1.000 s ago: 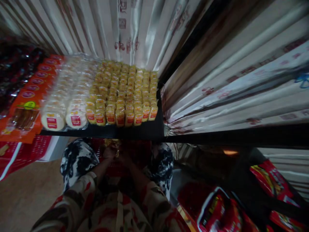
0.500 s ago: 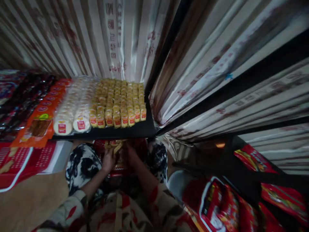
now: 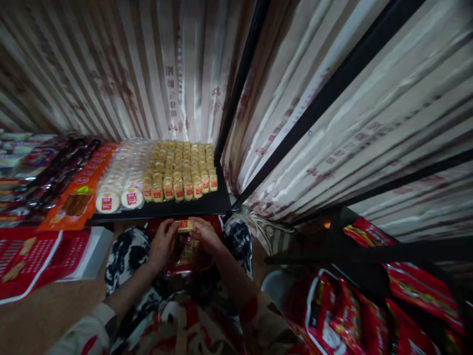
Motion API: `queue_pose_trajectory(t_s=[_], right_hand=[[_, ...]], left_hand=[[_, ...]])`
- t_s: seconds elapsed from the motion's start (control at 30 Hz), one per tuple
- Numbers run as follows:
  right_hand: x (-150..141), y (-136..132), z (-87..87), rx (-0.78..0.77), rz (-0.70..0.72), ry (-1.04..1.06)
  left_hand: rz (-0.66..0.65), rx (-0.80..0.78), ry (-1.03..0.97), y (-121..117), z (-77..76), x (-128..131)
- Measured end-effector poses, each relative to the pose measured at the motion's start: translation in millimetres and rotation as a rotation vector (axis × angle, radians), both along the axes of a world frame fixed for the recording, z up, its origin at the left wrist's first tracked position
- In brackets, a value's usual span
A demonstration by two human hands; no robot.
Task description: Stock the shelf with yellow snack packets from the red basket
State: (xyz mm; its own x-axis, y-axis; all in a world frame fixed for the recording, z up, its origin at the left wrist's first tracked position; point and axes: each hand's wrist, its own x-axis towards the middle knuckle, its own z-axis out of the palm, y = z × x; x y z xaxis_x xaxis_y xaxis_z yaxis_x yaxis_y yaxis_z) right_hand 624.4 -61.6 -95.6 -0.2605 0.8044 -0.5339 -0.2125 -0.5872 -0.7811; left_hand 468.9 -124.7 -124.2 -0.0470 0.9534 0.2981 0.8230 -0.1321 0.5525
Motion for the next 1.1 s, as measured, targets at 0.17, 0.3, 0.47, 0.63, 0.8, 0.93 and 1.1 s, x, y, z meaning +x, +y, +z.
queue_pose_trajectory(t_s=[0.17,0.3,0.47,0.63,0.8,0.93,1.1], right_hand=[[4,8,17.8,0.072,-0.061,0.101],[6,12,26.3,0.113,-0.124,0.195],[6,22,35.0,0.18,-0.212,0.29],[1,50,45.0,0.293,-0.236,0.265],[0,102,55.6,0.459,-0.308,0.051],[11,155,66.5,0.605,-0.317,-0.329],[25,202,62.4,0.58,-0.265,-0.76]], left_hand=[[0.014,0.07,-0.101,19,33.3,2],[0.053,0.095,-0.241,37,57.9,6],[0.065,-0.073,-0.513,70,76.7,12],[0.126,-0.173,-0.71,121,96.6,20],[0.098,-0.227,-0.72,180,127.8,23],[0.042,-0.144,-0.566,239,148.5,29],[0.047,-0.016,-0.363,310,154.9,49]])
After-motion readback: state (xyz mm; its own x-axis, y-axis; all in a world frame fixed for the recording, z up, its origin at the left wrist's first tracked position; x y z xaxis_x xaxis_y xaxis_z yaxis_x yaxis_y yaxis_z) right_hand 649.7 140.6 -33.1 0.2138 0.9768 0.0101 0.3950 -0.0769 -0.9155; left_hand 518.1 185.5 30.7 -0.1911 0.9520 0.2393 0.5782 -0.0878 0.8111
